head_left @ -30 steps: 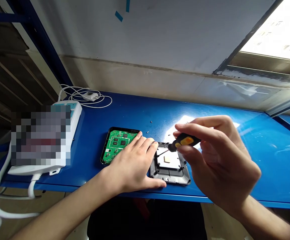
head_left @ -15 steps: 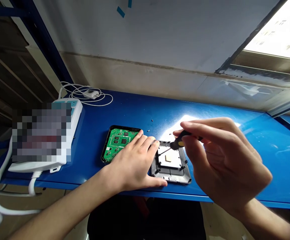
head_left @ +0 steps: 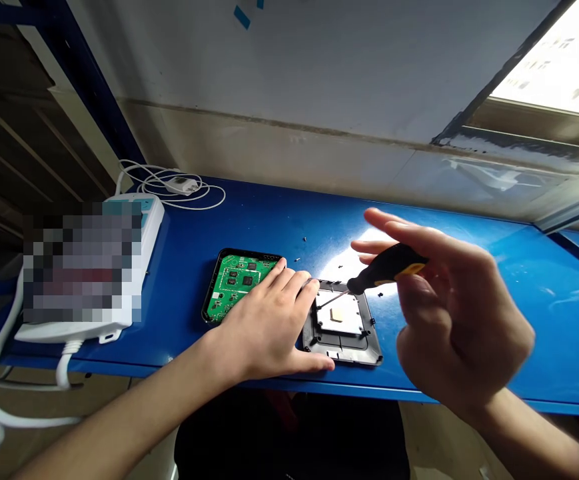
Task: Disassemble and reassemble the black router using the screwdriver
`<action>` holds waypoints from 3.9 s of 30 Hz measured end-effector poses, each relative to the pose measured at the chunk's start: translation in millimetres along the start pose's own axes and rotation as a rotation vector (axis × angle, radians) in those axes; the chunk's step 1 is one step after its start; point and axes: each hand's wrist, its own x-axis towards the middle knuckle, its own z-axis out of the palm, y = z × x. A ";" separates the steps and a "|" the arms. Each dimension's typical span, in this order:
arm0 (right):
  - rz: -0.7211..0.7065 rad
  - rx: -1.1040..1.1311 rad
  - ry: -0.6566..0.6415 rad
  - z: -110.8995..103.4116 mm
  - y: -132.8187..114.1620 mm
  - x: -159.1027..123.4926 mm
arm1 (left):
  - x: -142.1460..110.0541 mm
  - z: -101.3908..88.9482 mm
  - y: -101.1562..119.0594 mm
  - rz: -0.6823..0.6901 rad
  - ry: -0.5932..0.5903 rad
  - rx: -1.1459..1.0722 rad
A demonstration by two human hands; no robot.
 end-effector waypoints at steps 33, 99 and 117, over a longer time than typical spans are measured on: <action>0.059 -0.108 0.379 -21.6 50.0 4.7 | 2.1 -7.5 0.9 -0.082 -0.159 -0.080; 0.679 0.278 0.402 -42.4 128.4 -8.3 | -16.0 -13.3 -5.3 -0.120 -0.182 0.171; 0.750 0.257 0.402 -42.7 135.2 -8.9 | -5.5 -6.8 -6.9 -0.172 -0.157 0.147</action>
